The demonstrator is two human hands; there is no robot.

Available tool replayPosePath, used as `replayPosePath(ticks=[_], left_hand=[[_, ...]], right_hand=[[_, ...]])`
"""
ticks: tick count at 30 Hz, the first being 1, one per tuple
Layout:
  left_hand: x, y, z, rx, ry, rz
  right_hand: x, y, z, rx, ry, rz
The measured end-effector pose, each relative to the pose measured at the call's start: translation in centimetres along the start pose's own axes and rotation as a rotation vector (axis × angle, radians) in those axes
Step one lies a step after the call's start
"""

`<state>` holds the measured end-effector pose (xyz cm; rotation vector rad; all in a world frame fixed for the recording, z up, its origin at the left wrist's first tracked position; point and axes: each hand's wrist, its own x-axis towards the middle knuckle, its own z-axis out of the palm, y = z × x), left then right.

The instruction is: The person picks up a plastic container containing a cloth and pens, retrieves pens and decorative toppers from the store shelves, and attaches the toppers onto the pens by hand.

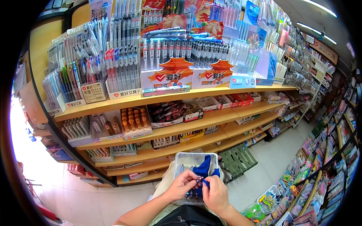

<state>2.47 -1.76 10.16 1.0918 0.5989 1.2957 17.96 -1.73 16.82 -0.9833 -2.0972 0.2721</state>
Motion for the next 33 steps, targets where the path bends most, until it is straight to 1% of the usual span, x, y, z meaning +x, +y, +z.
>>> replayPosePath(ticks=[8, 11, 20, 26, 33], left_hand=[[0.02, -0.34, 0.60, 0.015, 0.023, 0.036], [0.00, -0.27, 0.40, -0.001, 0.021, 0.030], [-0.25, -0.09, 0.10, -0.058, 0.029, -0.016], [-0.33, 0.06, -0.21, -0.046, -0.006, -0.013], [-0.25, 0.04, -0.05, -0.069, -0.022, 0.005]], right_hand=[[0.16, 0.05, -0.07, -0.019, 0.035, -0.033], [0.10, -0.13, -0.17, -0.003, 0.011, 0.005], [0.06, 0.01, -0.21, -0.014, -0.008, -0.030], [-0.05, 0.36, -0.04, -0.035, -0.006, -0.051], [-0.32, 0.49, 0.13, -0.006, 0.025, -0.013]])
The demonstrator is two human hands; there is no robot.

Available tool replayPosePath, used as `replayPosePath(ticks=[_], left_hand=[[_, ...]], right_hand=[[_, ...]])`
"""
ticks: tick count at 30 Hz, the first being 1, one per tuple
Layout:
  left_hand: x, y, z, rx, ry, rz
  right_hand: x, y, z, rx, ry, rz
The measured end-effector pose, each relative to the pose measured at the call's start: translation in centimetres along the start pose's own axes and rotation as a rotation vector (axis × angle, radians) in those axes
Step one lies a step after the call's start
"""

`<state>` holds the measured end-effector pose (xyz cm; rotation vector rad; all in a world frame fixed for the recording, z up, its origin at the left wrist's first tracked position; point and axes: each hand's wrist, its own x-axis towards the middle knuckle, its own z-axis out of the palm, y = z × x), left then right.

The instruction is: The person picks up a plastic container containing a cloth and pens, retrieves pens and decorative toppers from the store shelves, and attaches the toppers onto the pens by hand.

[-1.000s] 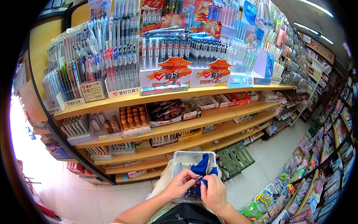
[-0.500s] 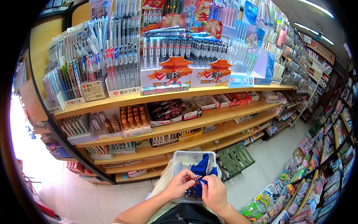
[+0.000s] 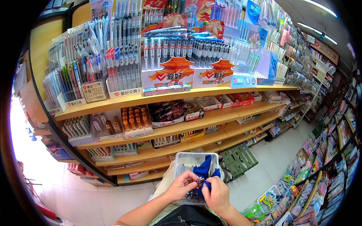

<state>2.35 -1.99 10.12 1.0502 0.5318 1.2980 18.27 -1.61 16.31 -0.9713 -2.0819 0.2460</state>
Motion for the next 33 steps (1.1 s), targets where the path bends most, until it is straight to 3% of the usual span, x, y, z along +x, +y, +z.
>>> replayPosePath(ticks=[8, 18, 33], left_hand=[[0.0, -0.2, 0.3, 0.025, 0.039, 0.009], [0.1, 0.6, 0.6, 0.025, 0.065, -0.084], [0.2, 0.2, 0.4, -0.017, 0.032, -0.045]], right_hand=[[0.2, -0.4, -0.4, 0.073, -0.011, 0.023], [-0.3, 0.4, -0.6, 0.611, -0.060, 0.440], [0.3, 0.3, -0.8, 0.420, -0.081, 0.188]])
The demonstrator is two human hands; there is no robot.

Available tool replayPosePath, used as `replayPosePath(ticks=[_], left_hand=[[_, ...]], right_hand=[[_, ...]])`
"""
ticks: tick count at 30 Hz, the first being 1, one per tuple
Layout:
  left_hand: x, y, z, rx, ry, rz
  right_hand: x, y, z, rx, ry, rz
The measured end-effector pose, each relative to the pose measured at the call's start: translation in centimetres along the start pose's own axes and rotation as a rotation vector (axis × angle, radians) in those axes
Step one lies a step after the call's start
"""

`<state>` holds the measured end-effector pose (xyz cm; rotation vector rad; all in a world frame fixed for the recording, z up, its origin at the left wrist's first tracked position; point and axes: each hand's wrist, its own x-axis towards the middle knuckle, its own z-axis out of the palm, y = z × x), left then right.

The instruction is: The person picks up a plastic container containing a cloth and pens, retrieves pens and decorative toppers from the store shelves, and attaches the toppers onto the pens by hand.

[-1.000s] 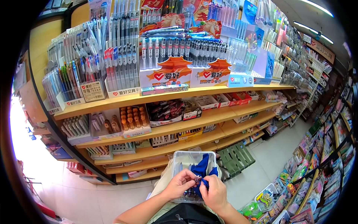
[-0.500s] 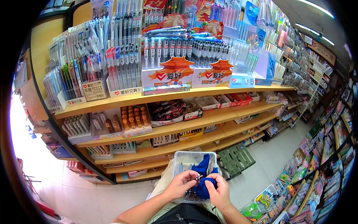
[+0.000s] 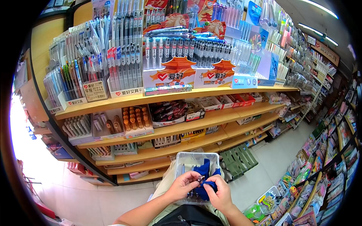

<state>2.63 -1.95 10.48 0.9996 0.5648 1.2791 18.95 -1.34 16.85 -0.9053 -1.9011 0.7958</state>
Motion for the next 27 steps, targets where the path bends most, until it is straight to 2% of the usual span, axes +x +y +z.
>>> replayPosePath(ticks=[6, 12, 27], left_hand=[[0.11, 0.01, 0.14, -0.027, -0.013, 0.018], [0.10, -0.02, 0.21, -0.032, -0.022, 0.032], [-0.04, -0.40, -0.29, -0.001, -0.021, 0.065]], right_hand=[[0.21, 0.31, 0.26, -0.181, 0.096, -0.198], [0.34, 0.41, 0.63, -0.301, 0.090, -0.275], [0.21, 0.24, 0.88, -0.407, 0.076, -0.276]])
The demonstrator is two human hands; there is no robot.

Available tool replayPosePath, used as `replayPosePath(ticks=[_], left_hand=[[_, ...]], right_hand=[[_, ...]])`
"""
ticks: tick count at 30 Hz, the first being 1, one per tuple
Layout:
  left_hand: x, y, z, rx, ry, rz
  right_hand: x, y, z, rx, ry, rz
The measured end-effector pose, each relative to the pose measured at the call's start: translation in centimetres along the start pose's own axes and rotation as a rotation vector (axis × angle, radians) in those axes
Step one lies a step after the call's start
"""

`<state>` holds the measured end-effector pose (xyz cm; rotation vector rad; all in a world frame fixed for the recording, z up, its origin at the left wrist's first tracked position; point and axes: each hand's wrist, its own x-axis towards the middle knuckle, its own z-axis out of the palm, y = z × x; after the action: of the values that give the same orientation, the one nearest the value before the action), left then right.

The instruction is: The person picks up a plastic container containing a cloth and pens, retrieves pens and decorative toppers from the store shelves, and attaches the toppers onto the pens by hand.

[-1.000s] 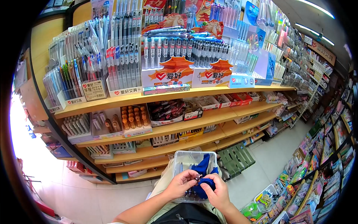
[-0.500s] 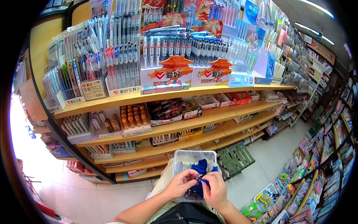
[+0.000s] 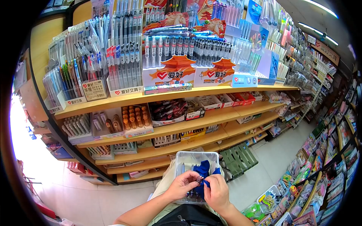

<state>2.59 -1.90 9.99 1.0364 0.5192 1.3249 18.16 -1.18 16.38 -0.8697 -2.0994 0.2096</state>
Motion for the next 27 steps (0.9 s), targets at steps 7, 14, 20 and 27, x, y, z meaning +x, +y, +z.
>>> replayPosePath(ticks=[7, 14, 20, 27], left_hand=[[-0.2, 0.3, 0.0, -0.006, -0.014, -0.015], [-0.1, 0.1, -0.1, -0.045, 0.013, -0.014], [-0.1, 0.1, 0.0, 0.021, 0.016, 0.025], [0.1, -0.2, 0.3, 0.111, 0.002, 0.096]], right_hand=[[-0.1, 0.3, 0.3, -0.022, -0.011, -0.003], [-0.1, -0.1, -0.2, 0.010, 0.036, 0.010], [-0.1, -0.4, -0.1, 0.008, 0.030, -0.013], [0.0, -0.7, -0.4, 0.022, 0.024, -0.015]])
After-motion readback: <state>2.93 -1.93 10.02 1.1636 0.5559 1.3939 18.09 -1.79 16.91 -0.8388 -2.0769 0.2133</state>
